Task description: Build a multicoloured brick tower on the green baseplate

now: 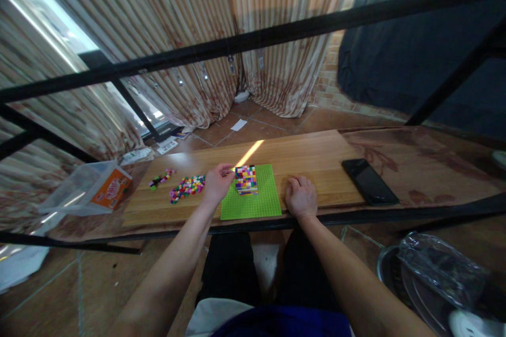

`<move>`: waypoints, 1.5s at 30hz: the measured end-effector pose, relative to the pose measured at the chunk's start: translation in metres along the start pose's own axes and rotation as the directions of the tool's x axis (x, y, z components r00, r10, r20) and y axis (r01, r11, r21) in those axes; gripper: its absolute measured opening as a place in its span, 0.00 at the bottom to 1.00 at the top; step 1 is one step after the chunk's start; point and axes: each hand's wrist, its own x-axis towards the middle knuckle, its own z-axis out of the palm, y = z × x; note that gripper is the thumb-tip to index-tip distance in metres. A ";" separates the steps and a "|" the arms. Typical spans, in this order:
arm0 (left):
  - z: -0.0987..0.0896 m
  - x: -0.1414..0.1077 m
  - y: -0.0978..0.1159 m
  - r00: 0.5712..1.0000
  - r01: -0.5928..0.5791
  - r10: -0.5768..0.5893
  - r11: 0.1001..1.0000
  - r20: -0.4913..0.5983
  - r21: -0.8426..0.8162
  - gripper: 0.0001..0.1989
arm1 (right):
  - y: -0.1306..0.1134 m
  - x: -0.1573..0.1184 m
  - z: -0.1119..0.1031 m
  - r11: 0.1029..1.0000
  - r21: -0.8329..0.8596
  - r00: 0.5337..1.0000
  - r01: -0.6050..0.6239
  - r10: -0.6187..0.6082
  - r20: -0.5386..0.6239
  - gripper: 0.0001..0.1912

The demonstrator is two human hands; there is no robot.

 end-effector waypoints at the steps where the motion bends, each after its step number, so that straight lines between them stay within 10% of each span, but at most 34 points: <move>1: 0.000 0.001 0.000 1.000 0.008 -0.008 1.000 0.000 -0.006 0.13 | 0.000 0.000 0.000 1.000 0.002 1.000 -0.002 0.002 -0.001 0.13; 45: -0.002 0.001 0.036 0.996 0.087 -0.086 0.897 -0.023 0.434 0.11 | -0.002 0.000 -0.002 1.000 0.016 1.000 -0.015 0.014 0.024 0.13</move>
